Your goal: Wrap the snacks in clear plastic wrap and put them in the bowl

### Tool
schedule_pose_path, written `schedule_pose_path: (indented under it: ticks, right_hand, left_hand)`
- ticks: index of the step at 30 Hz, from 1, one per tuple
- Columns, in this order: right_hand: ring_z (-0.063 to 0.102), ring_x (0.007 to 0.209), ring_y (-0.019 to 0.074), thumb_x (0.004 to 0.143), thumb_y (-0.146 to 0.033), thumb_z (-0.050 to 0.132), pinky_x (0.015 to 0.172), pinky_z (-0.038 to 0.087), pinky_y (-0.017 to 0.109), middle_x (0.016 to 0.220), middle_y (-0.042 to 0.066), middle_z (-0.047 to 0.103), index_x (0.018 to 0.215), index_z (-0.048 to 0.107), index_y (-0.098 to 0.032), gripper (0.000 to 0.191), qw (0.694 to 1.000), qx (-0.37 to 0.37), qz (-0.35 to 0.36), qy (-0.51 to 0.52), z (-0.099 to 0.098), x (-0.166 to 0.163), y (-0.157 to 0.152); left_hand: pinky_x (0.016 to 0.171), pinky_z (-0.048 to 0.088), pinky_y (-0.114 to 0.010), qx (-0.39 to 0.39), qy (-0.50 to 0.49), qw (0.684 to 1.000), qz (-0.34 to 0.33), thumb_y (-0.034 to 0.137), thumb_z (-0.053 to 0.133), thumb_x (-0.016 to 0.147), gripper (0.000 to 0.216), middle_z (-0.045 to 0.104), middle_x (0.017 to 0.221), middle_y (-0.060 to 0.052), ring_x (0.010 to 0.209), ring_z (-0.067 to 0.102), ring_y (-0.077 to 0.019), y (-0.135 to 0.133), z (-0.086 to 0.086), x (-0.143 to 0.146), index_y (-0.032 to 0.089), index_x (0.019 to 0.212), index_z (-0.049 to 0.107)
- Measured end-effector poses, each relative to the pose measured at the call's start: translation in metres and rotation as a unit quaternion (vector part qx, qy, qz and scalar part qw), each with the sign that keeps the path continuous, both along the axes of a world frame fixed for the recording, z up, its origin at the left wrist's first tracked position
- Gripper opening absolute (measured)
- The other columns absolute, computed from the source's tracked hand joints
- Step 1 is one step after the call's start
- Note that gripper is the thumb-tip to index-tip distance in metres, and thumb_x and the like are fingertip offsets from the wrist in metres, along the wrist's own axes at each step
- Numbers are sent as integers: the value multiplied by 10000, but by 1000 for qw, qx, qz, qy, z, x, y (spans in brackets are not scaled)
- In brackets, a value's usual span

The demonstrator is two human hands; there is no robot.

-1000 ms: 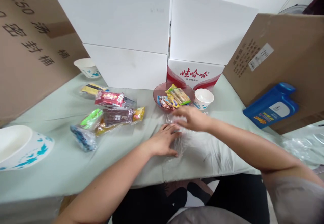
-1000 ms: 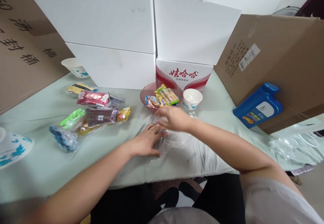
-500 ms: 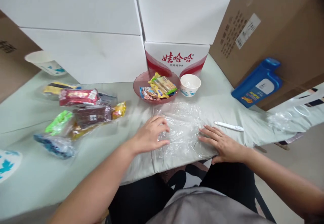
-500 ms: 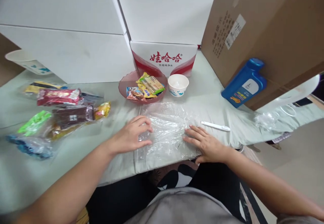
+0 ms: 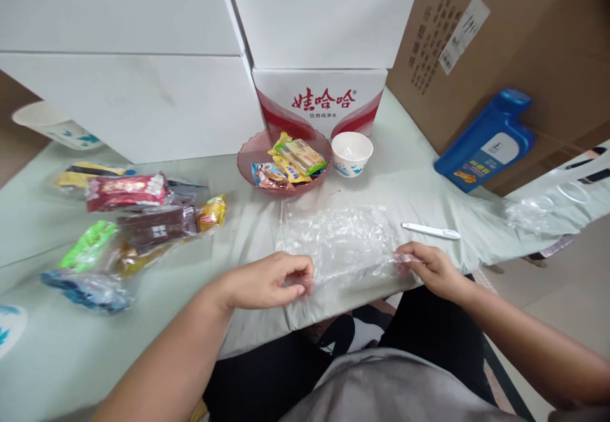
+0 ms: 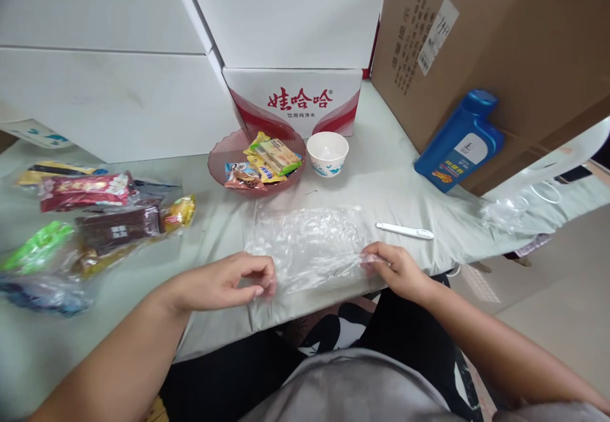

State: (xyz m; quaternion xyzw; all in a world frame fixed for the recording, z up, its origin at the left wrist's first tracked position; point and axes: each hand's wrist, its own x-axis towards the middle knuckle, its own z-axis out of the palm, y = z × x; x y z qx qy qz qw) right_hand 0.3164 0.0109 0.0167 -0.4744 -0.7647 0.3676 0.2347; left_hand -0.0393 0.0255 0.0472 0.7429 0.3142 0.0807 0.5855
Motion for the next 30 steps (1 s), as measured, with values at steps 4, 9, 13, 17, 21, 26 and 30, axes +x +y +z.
schedule_pose_path:
  ticks: [4,9,13,17,21,26,30]
  right_hand:
    - [629,562,161,909,-399,504,547,516,286,662,3,651,1031,612,-196,260,993,-47,-101,28,-9,-18,18]
    - [623,570,165,886,-377,530,571,492,289,635,-11,635,1098,614,-199,289,990,25,-138,-16,-11,-41,43]
    - [646,655,178,875,-317,511,670,508,312,749,18,674,1109,609,-201,279,979,102,-150,-89,-12,-49,59]
    - [666,726,217,868,-276,501,705,507,337,791,40,692,1185,568,-194,334,966,144,-135,-169,-20,-49,64]
    - [681,741,239,873,-304,533,688,503,341,807,44,708,1259,517,-169,408,957,143,-141,-208,-23,-50,62]
    - [698,790,266,908,-332,508,670,496,348,860,69,727,1268,510,-165,396,941,150,-141,-268,-18,-53,60]
    - [702,804,298,943,-351,453,676,499,387,904,87,729,1271,512,-150,390,935,138,-144,-295,-14,-53,57]
  left_hand:
    - [600,512,-270,-101,-8,990,100,286,559,810,140,616,714,28,626,652,-142,6,-5,-5,207,834,446]
    - [579,494,-264,47,24,963,265,328,589,775,166,575,702,36,585,609,-127,22,-21,-12,199,848,513]
    - [647,498,-284,193,85,896,391,354,572,789,218,642,779,-2,673,625,-158,33,-35,-17,201,944,566]
    - [713,489,-296,270,187,843,426,316,592,793,260,674,812,-4,744,648,-190,38,-42,-17,227,1036,602]
    - [719,477,-295,286,238,830,416,293,611,801,306,679,806,-5,751,652,-203,40,-44,-15,234,1101,607]
    - [743,475,-317,325,237,805,435,303,604,824,278,662,895,-41,787,638,-217,40,-46,-12,212,1086,608]
    - [787,481,-336,432,175,745,477,372,508,900,247,624,985,-86,817,611,-213,33,-38,-6,181,1025,602]
